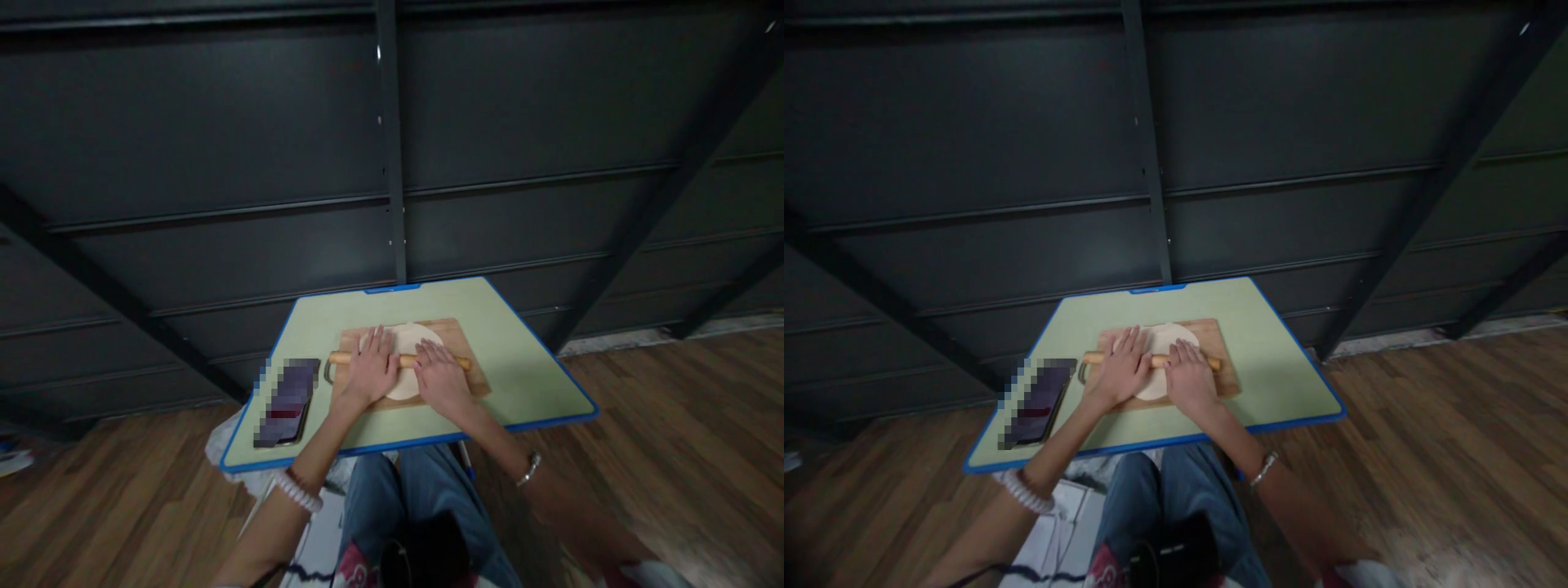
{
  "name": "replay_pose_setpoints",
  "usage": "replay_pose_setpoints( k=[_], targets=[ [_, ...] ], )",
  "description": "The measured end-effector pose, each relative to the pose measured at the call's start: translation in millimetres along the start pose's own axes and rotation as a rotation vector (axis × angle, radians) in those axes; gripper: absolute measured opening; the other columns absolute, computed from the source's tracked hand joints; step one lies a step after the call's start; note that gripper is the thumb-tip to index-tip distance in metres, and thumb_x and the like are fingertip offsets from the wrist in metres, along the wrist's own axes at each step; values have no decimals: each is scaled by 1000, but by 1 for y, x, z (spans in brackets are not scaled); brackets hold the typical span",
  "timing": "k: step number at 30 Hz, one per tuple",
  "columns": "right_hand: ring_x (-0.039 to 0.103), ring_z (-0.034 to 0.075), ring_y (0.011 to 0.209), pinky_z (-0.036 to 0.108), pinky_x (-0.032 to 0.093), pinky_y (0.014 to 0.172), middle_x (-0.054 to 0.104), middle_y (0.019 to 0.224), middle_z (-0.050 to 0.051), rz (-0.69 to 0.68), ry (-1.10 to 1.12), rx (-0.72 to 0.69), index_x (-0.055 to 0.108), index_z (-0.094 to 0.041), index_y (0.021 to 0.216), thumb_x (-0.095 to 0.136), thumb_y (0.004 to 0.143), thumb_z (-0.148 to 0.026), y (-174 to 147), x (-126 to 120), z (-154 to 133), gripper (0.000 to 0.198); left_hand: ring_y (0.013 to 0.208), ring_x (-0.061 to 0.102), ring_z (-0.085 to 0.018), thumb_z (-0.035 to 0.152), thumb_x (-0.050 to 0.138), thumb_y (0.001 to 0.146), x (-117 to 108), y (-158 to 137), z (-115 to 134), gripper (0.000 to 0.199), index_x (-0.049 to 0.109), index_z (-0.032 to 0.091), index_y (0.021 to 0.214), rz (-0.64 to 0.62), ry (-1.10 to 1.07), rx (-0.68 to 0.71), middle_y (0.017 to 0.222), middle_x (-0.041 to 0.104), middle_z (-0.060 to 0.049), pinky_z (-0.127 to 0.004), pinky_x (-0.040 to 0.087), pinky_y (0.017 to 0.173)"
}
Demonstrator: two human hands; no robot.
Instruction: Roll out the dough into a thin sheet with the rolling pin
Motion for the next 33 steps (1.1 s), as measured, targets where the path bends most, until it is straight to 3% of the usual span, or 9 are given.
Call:
replay_pose_setpoints(
  k=[5,10,16,20,23,33],
  targets=[
    [50,22,119,33,36,102,55,129,15,-56,10,-10,49,-7,129,34,80,-2,-39,-17,-6,51,136,26,-16,39,22,96,-7,-14,-1,47,40,24,137,-22,-103,93,144,39,-2,-41,13,114],
    [58,20,108,29,45,92,61,120,14,-47,1,35,52,-9,125,33,77,2,-68,-20,-9,53,134,30,-13,35,21,97,-4,-22,-13,43,47,30,131,-13,-272,126,139,46,3,-42,13,114],
    [41,25,127,39,34,106,48,134,20,102,-50,-6,45,0,130,42,77,-3,-92,-14,-41,53,135,29,-18,41,27,96,5,-32,-26,42,51,30,128,27,-416,173,138,47,2,-48,15,113],
    [26,31,135,46,29,108,35,141,26,137,-70,80,39,6,133,44,88,-26,-85,-14,-47,55,136,26,-20,43,31,95,1,-35,-22,43,48,29,131,42,-355,150,139,46,1,-49,16,113],
    [22,31,136,46,26,109,32,142,27,146,-75,87,37,6,134,42,91,-35,-72,-9,-35,60,137,24,-21,46,30,94,-4,-31,-13,45,46,28,133,43,-295,160,140,44,0,-49,15,112],
    [38,29,128,40,27,107,45,135,24,83,-118,149,43,5,130,29,95,-37,-15,0,27,57,132,35,-21,44,27,95,0,1,4,42,55,32,123,-55,-182,166,136,50,1,-50,14,111]
  ],
)
Point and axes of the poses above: each hand's wrist, its own y-axis towards the middle knuckle, its own x-axis out of the palm, z = x × y, the point moved 6 cm from there along y, towards the middle knuckle
